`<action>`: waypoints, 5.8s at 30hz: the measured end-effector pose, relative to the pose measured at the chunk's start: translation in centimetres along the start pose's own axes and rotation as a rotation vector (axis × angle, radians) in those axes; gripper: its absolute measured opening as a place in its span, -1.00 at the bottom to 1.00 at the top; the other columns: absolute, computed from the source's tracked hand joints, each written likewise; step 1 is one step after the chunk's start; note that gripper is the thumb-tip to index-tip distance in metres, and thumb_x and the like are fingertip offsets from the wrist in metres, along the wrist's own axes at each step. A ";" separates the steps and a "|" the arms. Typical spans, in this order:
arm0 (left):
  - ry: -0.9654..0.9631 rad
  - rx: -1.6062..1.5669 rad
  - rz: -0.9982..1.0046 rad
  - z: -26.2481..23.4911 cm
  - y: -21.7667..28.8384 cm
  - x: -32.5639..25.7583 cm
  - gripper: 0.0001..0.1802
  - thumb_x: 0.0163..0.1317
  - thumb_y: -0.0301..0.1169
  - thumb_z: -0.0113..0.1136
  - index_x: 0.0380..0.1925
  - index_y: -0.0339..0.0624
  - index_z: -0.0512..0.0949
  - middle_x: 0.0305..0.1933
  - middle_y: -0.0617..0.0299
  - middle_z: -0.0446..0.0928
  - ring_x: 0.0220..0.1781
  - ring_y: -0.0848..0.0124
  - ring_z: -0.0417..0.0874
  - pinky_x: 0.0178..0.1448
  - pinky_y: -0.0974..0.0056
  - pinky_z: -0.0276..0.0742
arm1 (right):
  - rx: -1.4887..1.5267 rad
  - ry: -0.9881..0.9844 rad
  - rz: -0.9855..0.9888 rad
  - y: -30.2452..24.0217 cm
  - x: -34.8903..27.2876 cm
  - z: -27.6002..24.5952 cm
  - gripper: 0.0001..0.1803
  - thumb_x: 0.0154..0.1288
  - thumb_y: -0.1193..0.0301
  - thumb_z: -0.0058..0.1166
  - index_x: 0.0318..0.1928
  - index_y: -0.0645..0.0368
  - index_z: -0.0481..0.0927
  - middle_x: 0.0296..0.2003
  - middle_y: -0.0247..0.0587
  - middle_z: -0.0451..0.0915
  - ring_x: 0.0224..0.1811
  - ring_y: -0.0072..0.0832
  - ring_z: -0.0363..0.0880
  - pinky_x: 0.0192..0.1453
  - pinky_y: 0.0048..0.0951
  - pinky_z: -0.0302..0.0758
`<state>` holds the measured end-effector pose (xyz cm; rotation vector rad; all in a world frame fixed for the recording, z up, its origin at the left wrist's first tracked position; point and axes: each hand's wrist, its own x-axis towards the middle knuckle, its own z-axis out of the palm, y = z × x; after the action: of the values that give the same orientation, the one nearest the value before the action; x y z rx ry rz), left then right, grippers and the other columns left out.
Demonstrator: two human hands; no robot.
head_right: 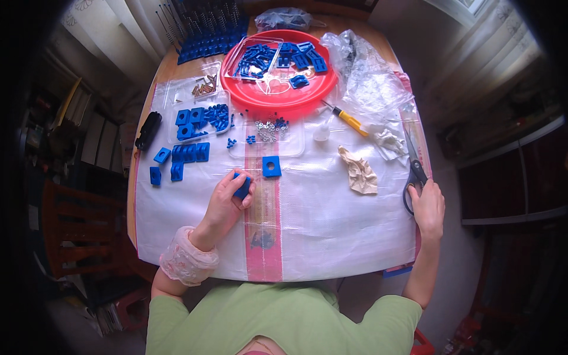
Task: Assemble small blue plastic components by gluing or fitting parts together at a workshop table.
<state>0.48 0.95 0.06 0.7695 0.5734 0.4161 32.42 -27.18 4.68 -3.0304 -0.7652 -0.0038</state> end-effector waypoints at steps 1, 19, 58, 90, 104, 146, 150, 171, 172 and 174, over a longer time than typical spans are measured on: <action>0.003 0.011 -0.007 0.0 0.1 0.0 -0.84 0.51 -0.29 -0.02 -0.17 -0.13 0.43 -0.34 0.25 0.48 -0.48 0.55 0.42 -0.34 0.50 0.35 | -0.013 -0.002 0.005 -0.1 -0.1 0.0 -0.56 0.30 0.21 0.22 -0.13 0.42 0.52 -0.13 0.24 0.59 -0.03 0.15 0.59 0.05 0.01 0.51; 0.002 0.013 -0.007 -0.1 -0.1 0.0 -0.85 0.51 -0.30 -0.03 -0.16 -0.12 0.43 -0.32 0.25 0.47 -0.45 0.54 0.40 -0.30 0.48 0.34 | 0.482 0.090 -0.753 -12.1 0.8 3.3 -0.72 0.25 0.58 0.14 -0.01 0.24 0.53 -0.30 -0.02 0.50 -0.35 -0.09 0.58 -0.26 -0.16 0.52; 0.142 1.093 0.483 1.3 2.4 -0.6 -0.87 0.17 -0.54 0.34 -0.26 -0.30 0.69 -0.30 0.17 0.71 -0.32 0.52 0.69 -0.23 0.42 0.59 | 0.365 0.099 -1.294 -17.1 -4.0 0.0 -0.82 0.21 0.47 0.06 -0.17 0.23 0.56 -0.27 -0.20 0.48 -0.33 -0.40 0.52 -0.35 -0.38 0.49; 0.089 1.025 0.734 0.5 2.4 -0.9 -0.76 0.05 -0.58 0.44 -0.23 -0.19 0.73 -0.42 0.23 0.66 -0.49 0.57 0.58 -0.41 0.44 0.46 | 0.968 -0.174 -1.408 -24.5 -2.0 -0.6 -0.73 0.11 0.64 0.23 -0.13 0.24 0.59 -0.29 -0.16 0.49 -0.29 -0.23 0.59 -0.25 -0.27 0.55; 0.361 0.657 0.983 0.5 4.8 -2.4 -0.86 0.10 -0.63 0.42 -0.35 -0.28 0.65 -0.48 0.43 0.51 -0.45 0.72 0.43 -0.39 0.55 0.29 | 0.648 -0.044 -1.104 -15.6 -6.4 3.6 -0.71 0.19 0.55 0.19 -0.10 0.25 0.40 -0.21 -0.06 0.44 -0.34 -0.12 0.56 -0.35 -0.22 0.54; 0.133 1.318 0.888 -0.7 2.6 -0.2 -0.77 0.01 -0.62 0.42 -0.28 -0.20 0.69 -0.42 0.20 0.61 -0.49 0.45 0.61 -0.44 0.38 0.49 | 0.201 0.251 -1.489 -23.9 -5.7 5.5 -0.56 0.06 0.55 0.07 -0.01 0.54 0.52 -0.14 0.04 0.52 -0.21 -0.38 0.56 -0.16 -0.46 0.60; 0.116 1.483 0.869 -0.9 2.2 -0.2 -0.67 -0.07 -0.63 0.42 -0.23 -0.13 0.68 -0.39 0.20 0.59 -0.45 0.29 0.66 -0.38 0.26 0.57 | 0.198 0.241 -1.226 -21.9 -3.8 5.2 -0.56 0.11 0.62 0.05 0.04 0.57 0.49 -0.16 0.05 0.52 -0.17 -0.31 0.59 -0.13 -0.41 0.62; 0.221 1.424 0.926 -0.7 2.1 0.6 -0.67 -0.06 -0.64 0.43 -0.23 -0.18 0.67 -0.37 0.19 0.62 -0.41 0.32 0.69 -0.37 0.30 0.59 | 0.512 0.085 -1.192 -21.0 -4.1 3.4 -0.60 0.21 0.60 0.13 0.09 0.34 0.48 -0.28 -0.05 0.41 -0.33 -0.18 0.54 -0.26 -0.24 0.54; 0.225 1.421 0.919 -0.8 2.1 0.6 -0.67 -0.05 -0.62 0.43 -0.22 -0.16 0.67 -0.37 0.21 0.62 -0.41 0.32 0.69 -0.37 0.28 0.60 | 0.535 0.026 -1.175 -22.0 -3.5 3.7 -0.59 0.19 0.60 0.13 0.08 0.37 0.46 -0.24 -0.03 0.42 -0.29 -0.17 0.55 -0.22 -0.23 0.55; 0.226 1.413 0.909 -0.9 2.2 0.6 -0.67 -0.05 -0.60 0.43 -0.22 -0.14 0.66 -0.36 0.24 0.62 -0.42 0.31 0.70 -0.36 0.27 0.62 | 0.622 -0.088 -1.145 -22.9 -3.3 3.7 -0.67 0.20 0.58 0.09 -0.02 0.36 0.42 -0.16 0.04 0.41 -0.22 -0.06 0.55 -0.11 -0.16 0.55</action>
<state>0.07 3.21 1.02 2.3984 0.6696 0.9474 18.64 -8.54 1.34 -1.7126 -1.9113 0.2823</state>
